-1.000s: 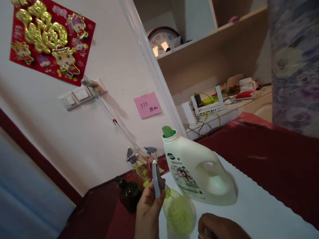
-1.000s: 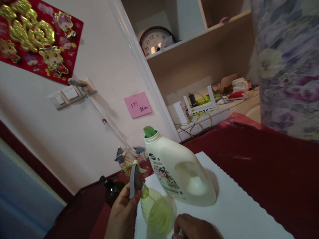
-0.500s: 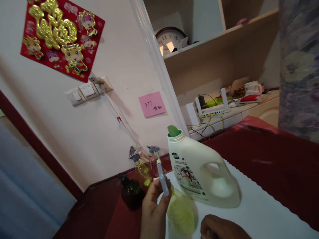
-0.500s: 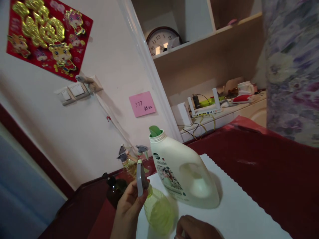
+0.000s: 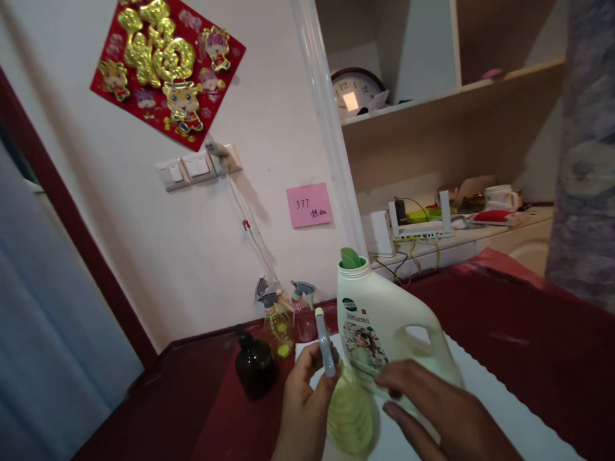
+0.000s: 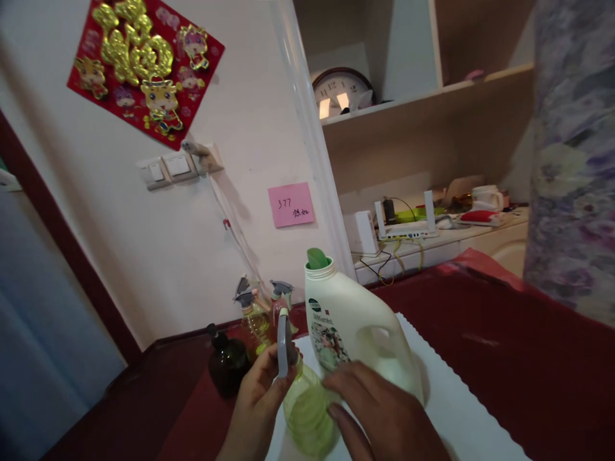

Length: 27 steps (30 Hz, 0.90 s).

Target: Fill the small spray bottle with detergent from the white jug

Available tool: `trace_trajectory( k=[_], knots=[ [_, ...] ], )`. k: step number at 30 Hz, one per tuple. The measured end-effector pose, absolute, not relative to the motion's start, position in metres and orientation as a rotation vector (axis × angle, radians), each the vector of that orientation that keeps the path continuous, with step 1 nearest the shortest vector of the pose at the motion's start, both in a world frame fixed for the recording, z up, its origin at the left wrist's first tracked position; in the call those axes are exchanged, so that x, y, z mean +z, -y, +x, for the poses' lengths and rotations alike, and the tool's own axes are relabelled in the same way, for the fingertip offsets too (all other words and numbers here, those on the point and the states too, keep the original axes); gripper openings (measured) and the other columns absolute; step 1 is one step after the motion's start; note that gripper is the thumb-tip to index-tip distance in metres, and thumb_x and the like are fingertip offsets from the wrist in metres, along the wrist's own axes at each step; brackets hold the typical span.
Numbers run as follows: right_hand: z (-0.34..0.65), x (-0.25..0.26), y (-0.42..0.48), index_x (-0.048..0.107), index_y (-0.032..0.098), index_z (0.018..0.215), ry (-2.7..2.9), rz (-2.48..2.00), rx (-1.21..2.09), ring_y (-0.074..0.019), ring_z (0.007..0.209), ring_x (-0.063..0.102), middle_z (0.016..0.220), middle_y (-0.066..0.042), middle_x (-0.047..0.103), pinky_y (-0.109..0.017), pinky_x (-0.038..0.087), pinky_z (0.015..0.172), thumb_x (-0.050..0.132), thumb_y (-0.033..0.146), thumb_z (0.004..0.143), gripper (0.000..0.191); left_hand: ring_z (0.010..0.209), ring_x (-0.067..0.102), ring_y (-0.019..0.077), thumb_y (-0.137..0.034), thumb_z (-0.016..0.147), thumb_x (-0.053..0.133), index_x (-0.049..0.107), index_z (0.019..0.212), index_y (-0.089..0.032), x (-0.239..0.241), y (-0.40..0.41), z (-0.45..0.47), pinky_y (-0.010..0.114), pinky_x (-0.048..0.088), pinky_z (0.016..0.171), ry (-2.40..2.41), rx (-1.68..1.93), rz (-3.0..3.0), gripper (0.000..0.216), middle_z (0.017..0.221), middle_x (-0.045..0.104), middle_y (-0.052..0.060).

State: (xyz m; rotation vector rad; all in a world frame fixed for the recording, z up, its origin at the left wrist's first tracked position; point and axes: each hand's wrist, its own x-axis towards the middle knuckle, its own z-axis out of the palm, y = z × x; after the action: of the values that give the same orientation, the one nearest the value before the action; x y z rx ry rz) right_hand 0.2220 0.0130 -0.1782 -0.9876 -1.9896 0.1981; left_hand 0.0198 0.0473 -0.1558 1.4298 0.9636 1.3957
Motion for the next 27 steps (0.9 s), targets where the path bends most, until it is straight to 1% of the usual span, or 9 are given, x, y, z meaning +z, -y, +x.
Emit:
trace_trajectory(
  k=[3, 5, 7, 9, 12, 15, 17, 21, 27],
  knots=[
    [0.219, -0.123, -0.023, 0.055, 0.027, 0.134, 2.134, -0.795, -0.182, -0.0267, 0.125, 0.059, 0.140, -0.013, 0.061, -0.042, 0.055, 0.096, 0.046, 0.010, 0.093, 0.045, 0.103, 0.062, 0.0265, -0.041, 0.080, 0.076, 0.072, 0.107, -0.018, -0.154, -0.045, 0.022, 0.035, 0.048, 0.091, -0.909, 1.404, 1.432, 0.036, 0.106, 0.071, 0.010],
    [0.211, -0.095, -0.033, 0.052, 0.028, 0.139, 2.333, -0.714, -0.271, -0.0280, 0.138, 0.047, 0.152, -0.010, 0.051, -0.051, 0.047, 0.107, 0.043, 0.002, 0.089, 0.056, 0.108, 0.061, 0.0282, -0.041, 0.081, 0.075, 0.071, 0.108, -0.017, -0.152, -0.043, 0.023, 0.037, 0.047, 0.095, -0.905, 1.418, 1.419, 0.037, 0.111, 0.071, 0.011],
    [0.201, -0.077, -0.045, 0.053, 0.026, 0.139, 2.552, -0.640, -0.281, -0.0301, 0.145, 0.036, 0.156, -0.009, 0.045, -0.055, 0.040, 0.112, 0.045, 0.003, 0.091, 0.053, 0.107, 0.062, 0.0279, -0.040, 0.084, 0.072, 0.070, 0.105, -0.017, -0.151, -0.042, 0.024, 0.037, 0.047, 0.094, -0.914, 1.423, 1.427, 0.032, 0.110, 0.071, 0.010],
    [0.192, -0.069, -0.057, 0.056, 0.026, 0.136, 2.725, -0.618, -0.261, -0.0314, 0.146, 0.035, 0.153, -0.009, 0.049, -0.058, 0.034, 0.114, 0.049, 0.009, 0.095, 0.045, 0.102, 0.062, 0.0265, -0.037, 0.085, 0.070, 0.070, 0.097, -0.016, -0.151, -0.041, 0.024, 0.036, 0.048, 0.091, -0.909, 1.435, 1.457, 0.025, 0.105, 0.071, 0.010],
    [0.185, -0.064, -0.070, 0.061, 0.028, 0.130, 2.841, -0.598, -0.224, -0.0277, 0.135, 0.049, 0.140, -0.009, 0.062, -0.055, 0.035, 0.112, 0.054, 0.016, 0.098, 0.036, 0.099, 0.062, 0.0257, -0.034, 0.084, 0.069, 0.069, 0.093, -0.016, -0.153, -0.042, 0.024, 0.036, 0.047, 0.090, -0.899, 1.454, 1.462, 0.020, 0.103, 0.072, 0.009],
    [0.184, -0.061, -0.076, 0.067, 0.027, 0.122, 2.873, -0.575, -0.183, -0.0233, 0.116, 0.061, 0.124, -0.008, 0.069, -0.041, 0.046, 0.097, 0.055, 0.017, 0.098, 0.029, 0.103, 0.062, 0.0262, -0.032, 0.086, 0.065, 0.069, 0.102, -0.017, -0.155, -0.041, 0.025, 0.037, 0.046, 0.093, -0.876, 1.441, 1.416, 0.021, 0.109, 0.072, 0.010],
    [0.184, -0.059, -0.078, 0.071, 0.025, 0.115, 2.890, -0.600, -0.126, -0.0212, 0.104, 0.064, 0.114, -0.007, 0.071, -0.033, 0.048, 0.086, 0.056, 0.015, 0.096, 0.026, 0.107, 0.062, 0.0266, -0.025, 0.084, 0.067, 0.068, 0.107, -0.018, -0.157, -0.039, 0.026, 0.037, 0.045, 0.095, -0.851, 1.414, 1.385, 0.024, 0.112, 0.072, 0.009],
    [0.185, -0.055, -0.080, 0.074, 0.024, 0.106, 2.884, -0.608, -0.110, -0.0178, 0.086, 0.064, 0.098, -0.005, 0.071, -0.028, 0.044, 0.073, 0.056, 0.014, 0.096, 0.023, 0.113, 0.060, 0.0279, -0.011, 0.073, 0.070, 0.066, 0.115, -0.020, -0.166, -0.035, 0.028, 0.037, 0.043, 0.100, -0.824, 1.405, 1.389, 0.043, 0.118, 0.070, 0.008],
    [0.188, -0.051, -0.075, 0.074, 0.025, 0.110, 2.893, -0.697, -0.198, -0.0191, 0.081, 0.061, 0.091, -0.005, 0.069, -0.030, 0.041, 0.068, 0.055, 0.019, 0.097, 0.024, 0.111, 0.061, 0.0296, -0.012, 0.075, 0.069, 0.068, 0.115, -0.021, -0.178, -0.035, 0.028, 0.038, 0.043, 0.098, -0.973, 1.426, 1.464, 0.042, 0.116, 0.070, 0.009]
  ],
)
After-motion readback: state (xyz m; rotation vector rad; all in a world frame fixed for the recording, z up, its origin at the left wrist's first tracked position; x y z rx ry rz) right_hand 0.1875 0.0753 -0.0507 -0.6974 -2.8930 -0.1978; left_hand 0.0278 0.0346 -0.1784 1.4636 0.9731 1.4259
